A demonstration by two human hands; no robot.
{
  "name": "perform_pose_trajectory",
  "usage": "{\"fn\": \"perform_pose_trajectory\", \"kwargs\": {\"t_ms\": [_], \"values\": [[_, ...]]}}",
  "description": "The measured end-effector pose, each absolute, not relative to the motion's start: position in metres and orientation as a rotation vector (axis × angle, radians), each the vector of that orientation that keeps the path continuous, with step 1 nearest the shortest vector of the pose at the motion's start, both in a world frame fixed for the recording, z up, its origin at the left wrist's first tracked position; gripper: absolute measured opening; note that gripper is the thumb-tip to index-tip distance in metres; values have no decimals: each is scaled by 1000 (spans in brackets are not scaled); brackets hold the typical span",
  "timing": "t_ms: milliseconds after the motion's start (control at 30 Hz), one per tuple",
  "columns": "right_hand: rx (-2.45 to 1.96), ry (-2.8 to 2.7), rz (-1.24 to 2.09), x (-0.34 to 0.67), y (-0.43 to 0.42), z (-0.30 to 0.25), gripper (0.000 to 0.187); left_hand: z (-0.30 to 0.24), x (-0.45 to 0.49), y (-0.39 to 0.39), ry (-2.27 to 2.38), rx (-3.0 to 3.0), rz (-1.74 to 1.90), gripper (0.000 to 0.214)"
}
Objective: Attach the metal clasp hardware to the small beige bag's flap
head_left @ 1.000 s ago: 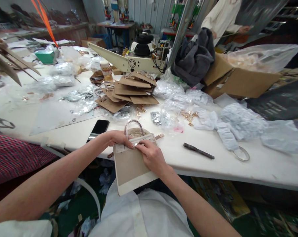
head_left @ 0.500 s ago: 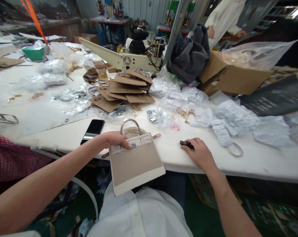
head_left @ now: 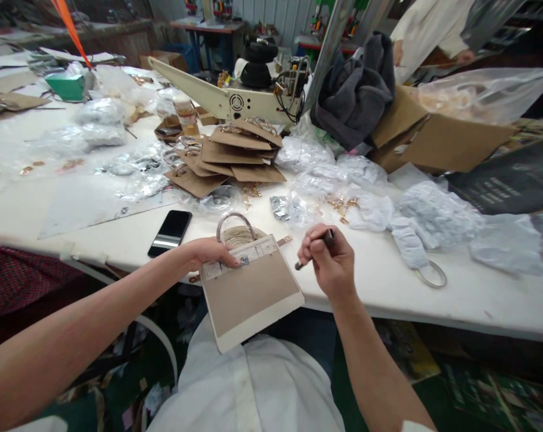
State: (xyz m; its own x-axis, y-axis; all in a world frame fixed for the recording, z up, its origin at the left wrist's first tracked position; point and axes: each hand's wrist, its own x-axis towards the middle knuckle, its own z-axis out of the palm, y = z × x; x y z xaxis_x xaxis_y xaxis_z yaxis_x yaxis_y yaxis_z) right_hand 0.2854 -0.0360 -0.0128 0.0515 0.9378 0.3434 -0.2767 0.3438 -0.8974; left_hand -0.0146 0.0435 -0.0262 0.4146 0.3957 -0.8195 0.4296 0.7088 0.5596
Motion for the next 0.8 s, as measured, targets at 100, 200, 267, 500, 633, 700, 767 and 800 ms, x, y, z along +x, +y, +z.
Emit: {"fn": "perform_pose_trajectory", "kwargs": {"t_ms": [100, 200, 267, 500, 633, 700, 767, 800], "values": [[-612, -1148, 1181, 241, -20, -9, 31, -29, -14, 38, 1176, 804, 15, 51], [-587, -1091, 1258, 209, -7, -17, 38, -28, -13, 32, 1186, 788, 64, 45], [-621, -1085, 1231, 196, -2, -25, 36, -27, -13, 28, 1197, 774, 107, 42], [-640, -1245, 1209, 198, 0, -25, 44, -30, -16, 31, 1117, 740, 91, 51], [-686, -1243, 1159, 196, 7, -20, 52, -32, -20, 33, 1012, 732, 97, 59], [-672, -1148, 1125, 193, 10, -22, 49, -32, -22, 32, 970, 732, 126, 59], [-622, -1091, 1138, 193, 10, -24, 42, -30, -24, 30, 928, 722, 152, 58], [-594, -1092, 1162, 194, 9, -25, 40, -30, -25, 29, 909, 718, 161, 58]]}}
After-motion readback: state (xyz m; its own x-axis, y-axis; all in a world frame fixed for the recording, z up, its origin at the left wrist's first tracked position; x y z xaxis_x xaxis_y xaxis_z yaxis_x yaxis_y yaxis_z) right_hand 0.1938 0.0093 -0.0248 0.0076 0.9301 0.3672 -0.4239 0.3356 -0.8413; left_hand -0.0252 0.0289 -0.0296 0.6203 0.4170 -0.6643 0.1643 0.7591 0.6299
